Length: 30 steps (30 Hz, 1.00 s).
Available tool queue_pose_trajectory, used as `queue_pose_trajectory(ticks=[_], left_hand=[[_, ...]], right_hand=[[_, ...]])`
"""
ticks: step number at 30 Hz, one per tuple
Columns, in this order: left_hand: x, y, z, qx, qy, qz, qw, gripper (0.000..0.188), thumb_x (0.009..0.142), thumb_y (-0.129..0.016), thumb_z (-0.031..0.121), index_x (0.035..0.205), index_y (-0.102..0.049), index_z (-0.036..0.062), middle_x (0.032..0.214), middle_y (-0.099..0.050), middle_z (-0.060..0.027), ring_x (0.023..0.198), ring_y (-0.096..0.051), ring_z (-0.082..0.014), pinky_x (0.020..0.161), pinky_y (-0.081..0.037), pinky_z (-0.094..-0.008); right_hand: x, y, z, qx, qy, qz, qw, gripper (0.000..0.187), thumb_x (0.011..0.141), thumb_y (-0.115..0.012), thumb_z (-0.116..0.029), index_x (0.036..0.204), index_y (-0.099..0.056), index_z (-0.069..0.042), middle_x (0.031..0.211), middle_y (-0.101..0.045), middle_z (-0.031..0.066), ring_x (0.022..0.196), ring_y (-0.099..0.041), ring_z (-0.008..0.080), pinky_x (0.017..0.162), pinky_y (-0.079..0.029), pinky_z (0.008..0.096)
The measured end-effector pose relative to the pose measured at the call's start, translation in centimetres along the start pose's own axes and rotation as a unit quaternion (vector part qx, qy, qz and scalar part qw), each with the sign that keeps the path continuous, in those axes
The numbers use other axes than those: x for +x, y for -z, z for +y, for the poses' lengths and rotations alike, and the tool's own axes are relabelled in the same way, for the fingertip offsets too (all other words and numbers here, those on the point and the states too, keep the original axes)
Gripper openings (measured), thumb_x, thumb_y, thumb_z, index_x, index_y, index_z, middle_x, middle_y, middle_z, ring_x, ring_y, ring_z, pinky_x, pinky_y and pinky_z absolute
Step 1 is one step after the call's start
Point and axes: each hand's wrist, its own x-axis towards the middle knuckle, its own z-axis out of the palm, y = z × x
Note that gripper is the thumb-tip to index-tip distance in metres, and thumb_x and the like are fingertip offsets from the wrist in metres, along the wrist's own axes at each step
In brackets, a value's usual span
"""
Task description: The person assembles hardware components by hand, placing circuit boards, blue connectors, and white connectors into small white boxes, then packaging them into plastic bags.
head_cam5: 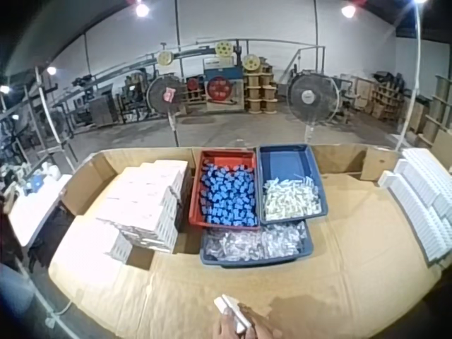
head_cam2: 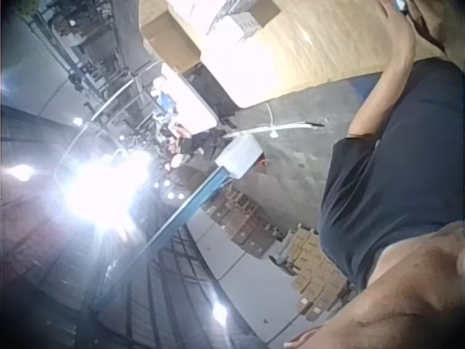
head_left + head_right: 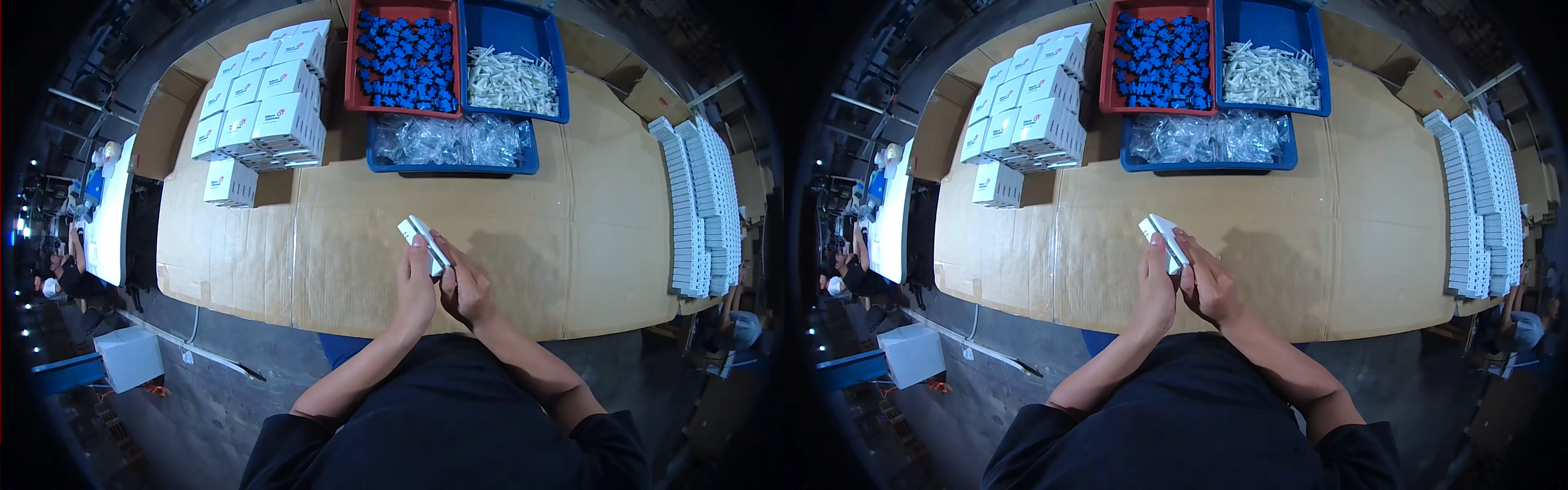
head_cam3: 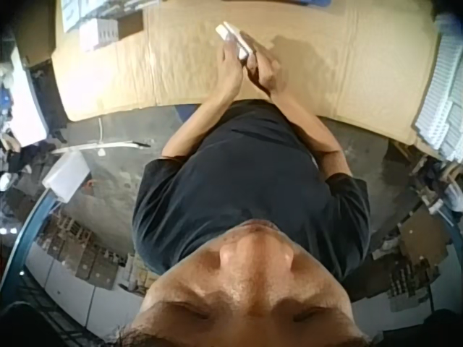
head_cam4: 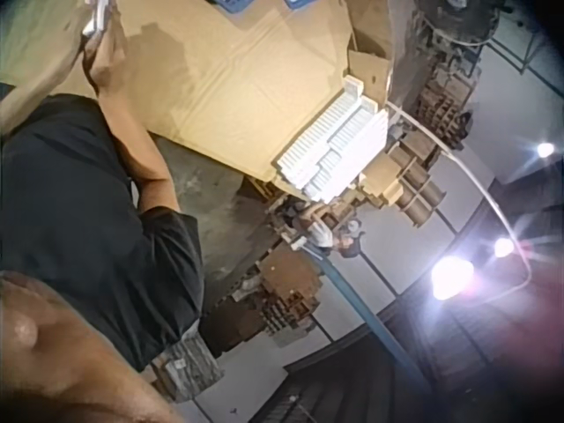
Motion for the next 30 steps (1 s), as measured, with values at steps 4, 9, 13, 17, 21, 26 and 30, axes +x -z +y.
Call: queue_pose_trajectory(ticks=[4,9,13,17,21,26,30], left_hand=[[0.3,0.7,0.1,-0.010,0.001,-0.025,1.000,0.062,0.110,-0.042,0.052,0.147,-0.045,0.0027,0.126,-0.061,-0.0121,0.114,-0.063,-0.0186,0.095,-0.053,-0.0343],[1.1,1.9,1.3,-0.063,-0.104,-0.120,0.985,0.074,0.108,-0.050,0.032,0.168,-0.012,0.0126,0.146,-0.048,-0.0162,0.137,-0.049,-0.0266,0.116,-0.038,-0.0416],[1.0,2.3,1.9,0.081,-0.211,-0.150,0.963,0.113,0.085,-0.078,0.022,0.168,-0.002,0.0129,0.159,-0.036,-0.0196,0.151,-0.036,-0.0334,0.124,-0.029,-0.0497],[1.2,2.8,1.7,0.222,-0.294,-0.221,0.903,0.111,0.084,-0.079,0.028,0.168,-0.009,0.0081,0.166,-0.027,-0.0216,0.156,-0.027,-0.0358,0.127,-0.023,-0.0518],[0.7,2.3,2.0,0.188,-0.248,-0.185,0.932,0.098,0.099,-0.058,0.060,0.168,-0.015,0.0073,0.169,-0.024,-0.0193,0.155,-0.030,-0.0327,0.125,-0.025,-0.0479],[-0.1,0.7,1.9,0.070,-0.136,-0.142,0.978,0.072,0.113,-0.030,0.051,0.169,-0.012,0.0095,0.160,-0.039,-0.0157,0.144,-0.043,-0.0258,0.118,-0.037,-0.0400],[0.0,0.4,2.0,0.048,-0.161,-0.121,0.978,0.076,0.112,-0.032,0.054,0.169,-0.008,0.0101,0.162,-0.035,-0.0200,0.151,-0.034,-0.0295,0.123,-0.029,-0.0413]], right_hand=[[0.5,-0.3,-0.5,0.071,-0.023,-0.002,0.997,0.039,0.104,-0.050,-0.009,0.135,-0.059,0.013,0.141,-0.061,0.0273,0.124,-0.065,0.0423,0.107,-0.054,0.0470],[2.0,2.0,-1.3,0.189,-0.116,-0.043,0.974,0.043,0.107,-0.049,-0.020,0.138,-0.058,0.008,0.143,-0.060,0.0206,0.133,-0.059,0.0337,0.108,-0.050,0.0397],[3.5,3.8,-1.6,0.416,-0.425,-0.089,0.799,0.048,0.109,-0.054,-0.036,0.138,-0.058,0.003,0.131,-0.065,0.0108,0.122,-0.061,0.0207,0.098,-0.052,0.0342],[4.1,3.9,-2.0,0.392,-0.452,-0.119,0.792,0.048,0.106,-0.064,-0.035,0.140,-0.057,-0.001,0.126,-0.065,0.0076,0.114,-0.062,0.0163,0.093,-0.053,0.0331],[3.2,3.1,-1.6,0.373,-0.386,-0.076,0.840,0.054,0.099,-0.074,-0.019,0.146,-0.054,-0.001,0.137,-0.062,0.0092,0.124,-0.061,0.0193,0.103,-0.051,0.0363],[2.5,1.9,-2.1,0.271,-0.205,-0.052,0.939,0.063,0.091,-0.078,-0.009,0.149,-0.055,-0.003,0.159,-0.048,0.0179,0.146,-0.049,0.0303,0.116,-0.043,0.0419],[2.3,1.7,-3.3,0.209,-0.182,-0.087,0.957,0.062,0.099,-0.070,-0.019,0.155,-0.049,-0.004,0.163,-0.044,0.0168,0.148,-0.046,0.0341,0.118,-0.040,0.0419]])
